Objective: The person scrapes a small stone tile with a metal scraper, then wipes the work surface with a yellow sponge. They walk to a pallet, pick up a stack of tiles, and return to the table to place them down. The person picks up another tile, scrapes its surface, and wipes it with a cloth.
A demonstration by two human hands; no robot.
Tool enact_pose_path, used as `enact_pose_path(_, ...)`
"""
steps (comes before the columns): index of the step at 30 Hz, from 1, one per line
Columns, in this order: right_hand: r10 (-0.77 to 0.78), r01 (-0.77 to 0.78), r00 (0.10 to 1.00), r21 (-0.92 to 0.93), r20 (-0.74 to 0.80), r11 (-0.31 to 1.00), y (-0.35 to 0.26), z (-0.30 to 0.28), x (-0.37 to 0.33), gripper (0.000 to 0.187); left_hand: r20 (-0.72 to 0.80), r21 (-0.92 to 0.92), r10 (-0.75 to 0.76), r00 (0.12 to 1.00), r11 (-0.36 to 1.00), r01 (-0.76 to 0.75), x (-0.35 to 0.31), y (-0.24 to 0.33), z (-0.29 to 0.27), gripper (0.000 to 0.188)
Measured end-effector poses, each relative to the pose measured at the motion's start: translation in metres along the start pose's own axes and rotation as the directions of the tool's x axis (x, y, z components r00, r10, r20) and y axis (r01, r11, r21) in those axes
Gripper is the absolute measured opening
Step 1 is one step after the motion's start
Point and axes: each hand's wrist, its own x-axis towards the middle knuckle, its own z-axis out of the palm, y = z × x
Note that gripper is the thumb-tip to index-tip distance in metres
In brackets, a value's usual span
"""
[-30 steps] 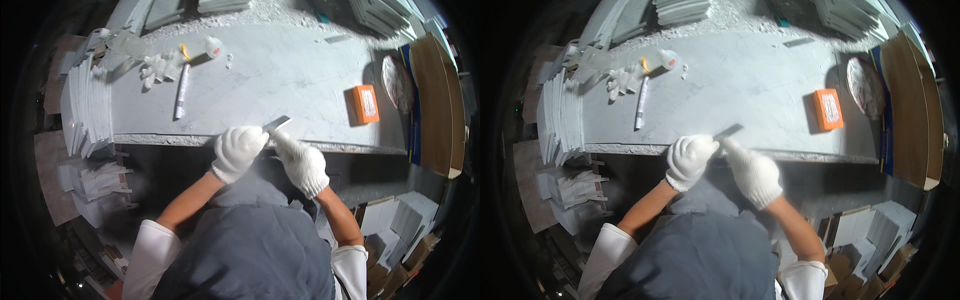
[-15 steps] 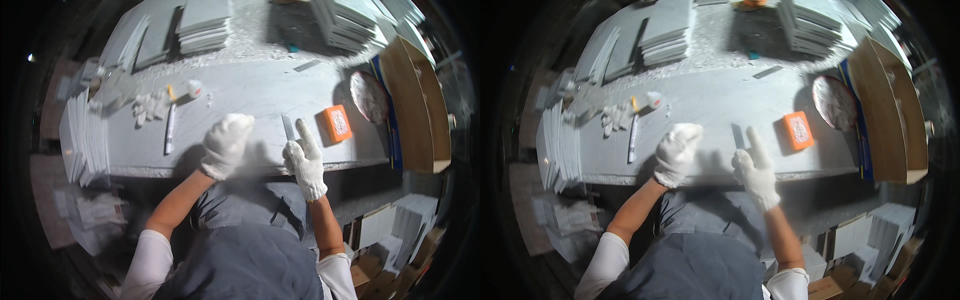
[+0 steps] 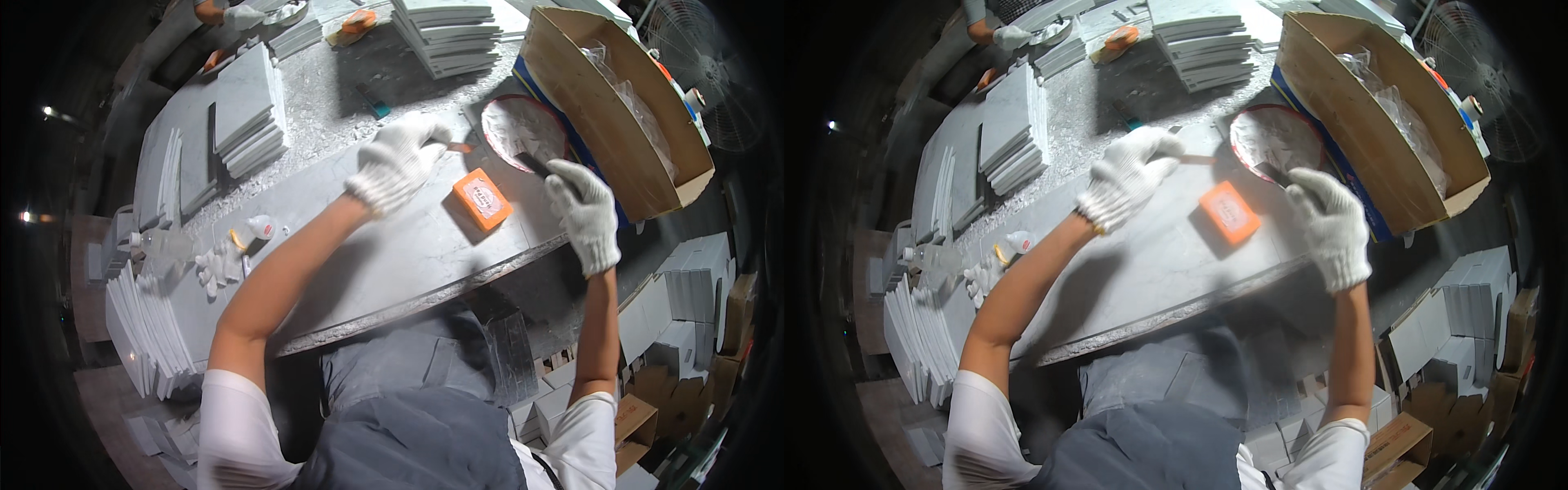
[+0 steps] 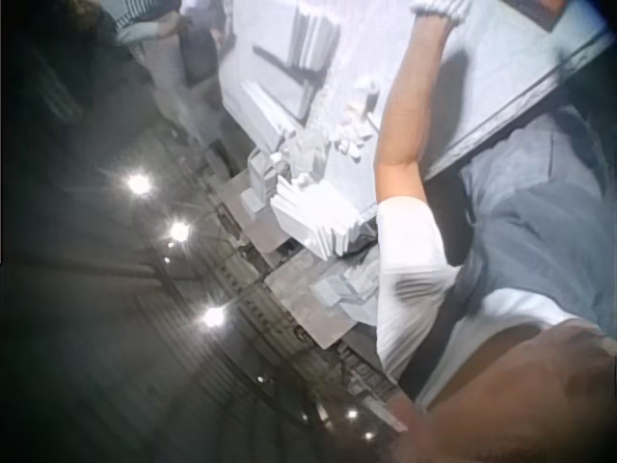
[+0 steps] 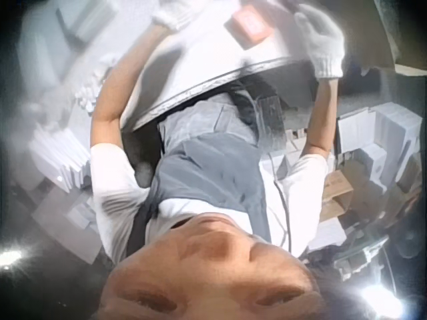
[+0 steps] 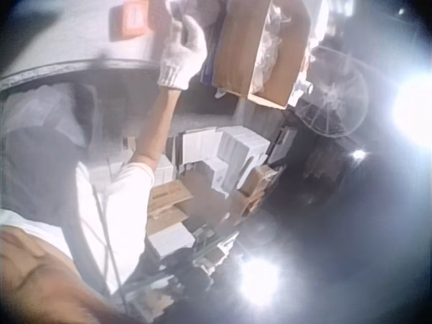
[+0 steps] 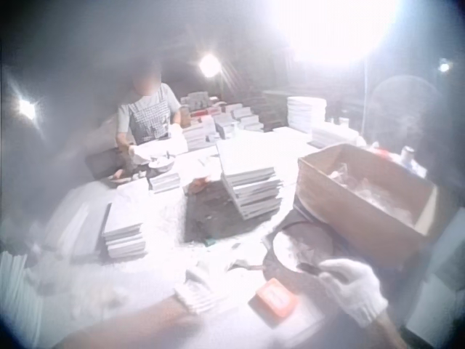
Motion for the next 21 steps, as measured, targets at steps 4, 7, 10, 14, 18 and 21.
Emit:
enact_pose_path(4, -0.282, 0.275, 0.957, -0.535, 0.071, 0.799, 0.019, -0.038, 0.044, 0.021, 0.172, 0.098, 0.058, 0.983, 0.992, -0.076, 0.063, 0.010, 0.031, 0.021)
enact_pose_path(7, -0.327, 0.350, 0.930, -0.684, 0.170, 0.640, 0.033, -0.044, 0.066, 0.023, 0.238, 0.322, 0.108, 0.965, 0.929, -0.183, 0.094, 0.016, 0.066, 0.023)
enact_pose_path(10, -0.190, 0.292, 0.956, -0.760, 0.222, 0.580, 0.042, -0.021, 0.087, 0.017, 0.189, 0.493, -0.072, 0.979, 0.870, -0.032, 0.101, 0.026, 0.097, 0.024)
enact_pose_path(14, -0.077, 0.226, 0.972, -0.805, 0.221, 0.549, 0.030, 0.003, 0.088, 0.016, 0.170, 0.428, -0.314, 0.934, 0.877, 0.217, 0.092, 0.025, 0.097, 0.022)
enact_pose_path(18, -0.065, 0.109, 0.994, -0.881, 0.088, 0.461, -0.011, -0.021, 0.066, 0.042, -0.093, 0.262, -0.151, 0.984, 0.950, 0.171, 0.030, 0.009, 0.071, 0.054)
enact_pose_path(21, -0.241, 0.227, 0.970, -0.486, 0.034, 0.844, -0.033, -0.011, 0.029, 0.044, -0.210, 0.287, -0.164, 0.964, 0.932, 0.221, -0.057, -0.008, 0.068, 0.067)
